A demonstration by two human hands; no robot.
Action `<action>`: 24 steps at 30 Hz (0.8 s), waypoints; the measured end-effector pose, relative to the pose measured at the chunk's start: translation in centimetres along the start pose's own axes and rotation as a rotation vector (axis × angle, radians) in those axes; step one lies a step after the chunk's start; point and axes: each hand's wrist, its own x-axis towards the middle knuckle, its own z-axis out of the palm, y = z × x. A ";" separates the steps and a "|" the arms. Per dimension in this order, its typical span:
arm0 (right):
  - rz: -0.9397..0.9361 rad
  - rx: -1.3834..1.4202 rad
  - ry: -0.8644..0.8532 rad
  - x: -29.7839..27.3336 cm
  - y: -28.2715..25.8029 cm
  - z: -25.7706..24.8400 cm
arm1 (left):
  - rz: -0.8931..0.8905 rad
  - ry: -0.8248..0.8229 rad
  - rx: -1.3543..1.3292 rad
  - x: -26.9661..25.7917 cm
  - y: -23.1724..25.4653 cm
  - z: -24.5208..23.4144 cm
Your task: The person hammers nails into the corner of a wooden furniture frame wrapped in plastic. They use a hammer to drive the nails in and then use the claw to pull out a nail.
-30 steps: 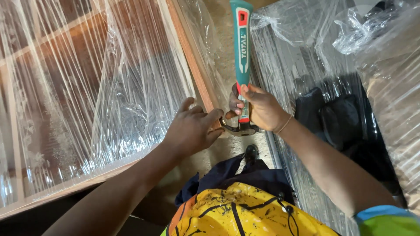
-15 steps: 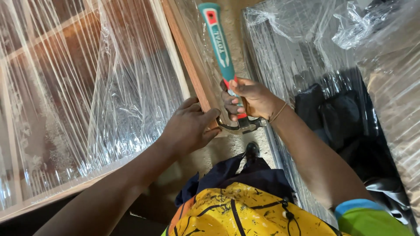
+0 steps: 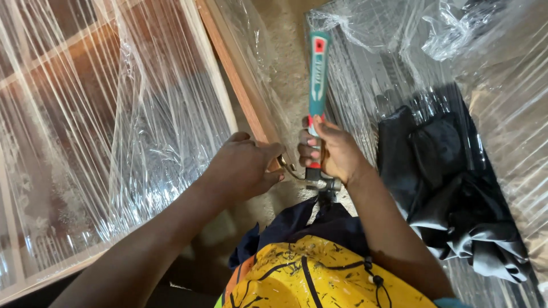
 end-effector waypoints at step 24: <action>-0.185 0.029 -0.171 -2.6 -1.1 -1.7 | 0.041 -0.497 0.002 7.5 -0.7 -3.0</action>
